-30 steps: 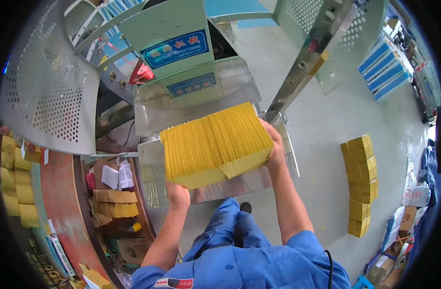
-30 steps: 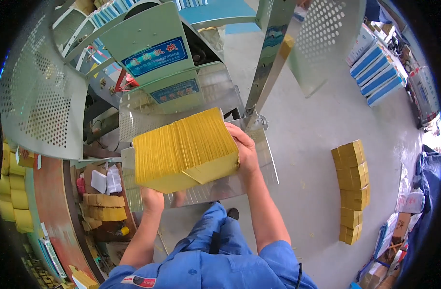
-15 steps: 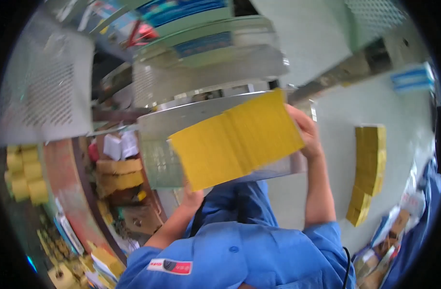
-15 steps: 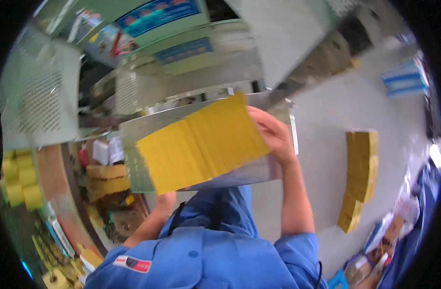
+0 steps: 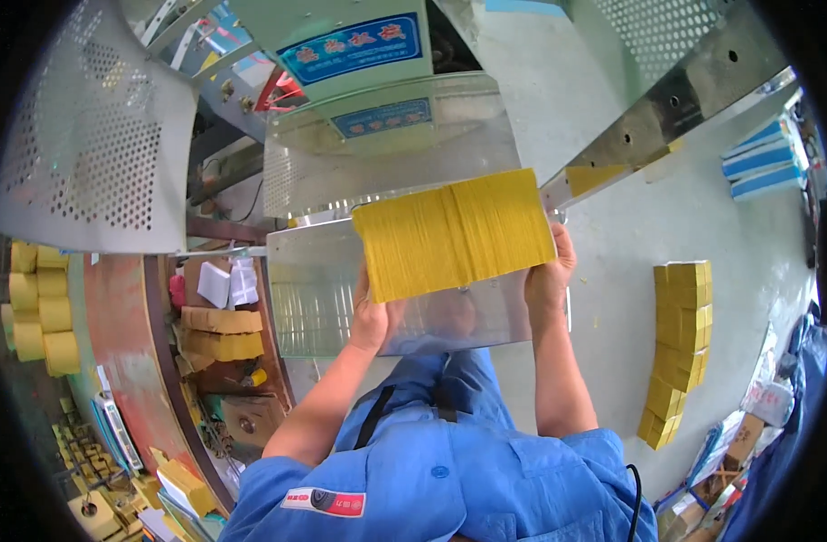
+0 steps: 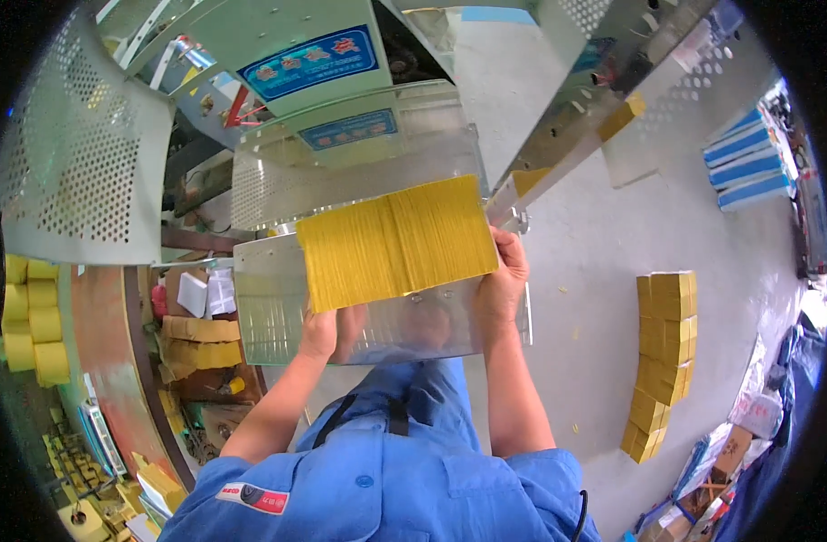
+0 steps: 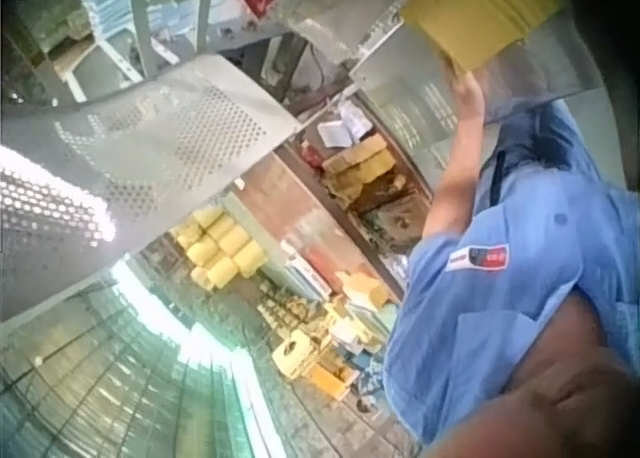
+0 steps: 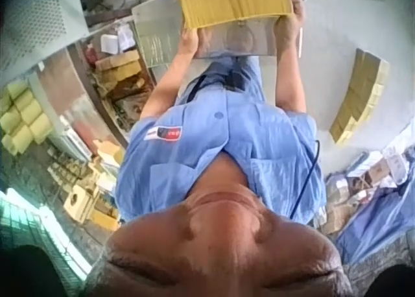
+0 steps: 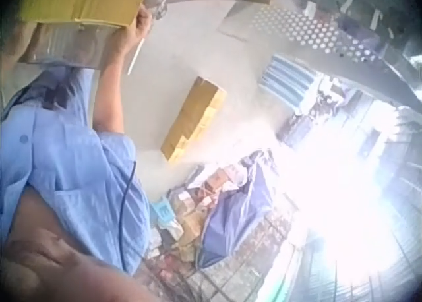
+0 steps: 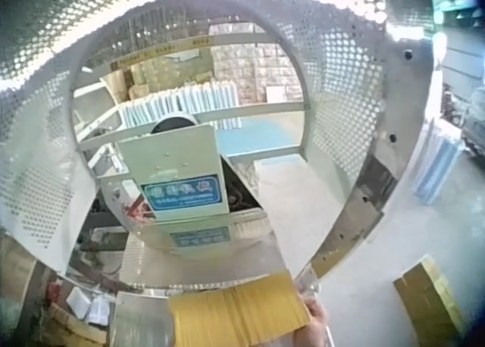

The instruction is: Bundling and strapping stacks of yellow paper using a semi-automatic machine.

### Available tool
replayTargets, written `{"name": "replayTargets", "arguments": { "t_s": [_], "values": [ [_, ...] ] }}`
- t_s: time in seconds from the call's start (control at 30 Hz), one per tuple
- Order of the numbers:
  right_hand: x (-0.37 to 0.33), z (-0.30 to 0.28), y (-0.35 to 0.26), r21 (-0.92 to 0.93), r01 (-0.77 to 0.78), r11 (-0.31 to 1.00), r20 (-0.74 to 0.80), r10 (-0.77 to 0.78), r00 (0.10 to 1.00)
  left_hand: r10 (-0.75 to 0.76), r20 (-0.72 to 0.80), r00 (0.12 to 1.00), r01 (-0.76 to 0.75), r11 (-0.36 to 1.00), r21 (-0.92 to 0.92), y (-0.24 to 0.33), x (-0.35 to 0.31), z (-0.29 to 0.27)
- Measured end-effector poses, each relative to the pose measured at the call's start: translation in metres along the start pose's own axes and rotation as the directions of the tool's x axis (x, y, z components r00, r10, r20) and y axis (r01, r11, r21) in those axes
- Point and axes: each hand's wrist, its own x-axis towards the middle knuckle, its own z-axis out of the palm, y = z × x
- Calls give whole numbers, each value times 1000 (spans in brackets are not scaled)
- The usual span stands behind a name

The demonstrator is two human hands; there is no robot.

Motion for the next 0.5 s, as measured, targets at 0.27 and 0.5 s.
{"name": "replayTargets", "arguments": {
  "t_s": [0.27,0.5],
  "values": [
    [23,-21,-12,-246,131,961,-33,-143,989,228,-100,969,-218,971,99,-11,25,24],
    [24,-36,-15,-243,83,967,22,-80,997,127,-39,991,-132,978,-161,43,22,20]
  ]
}}
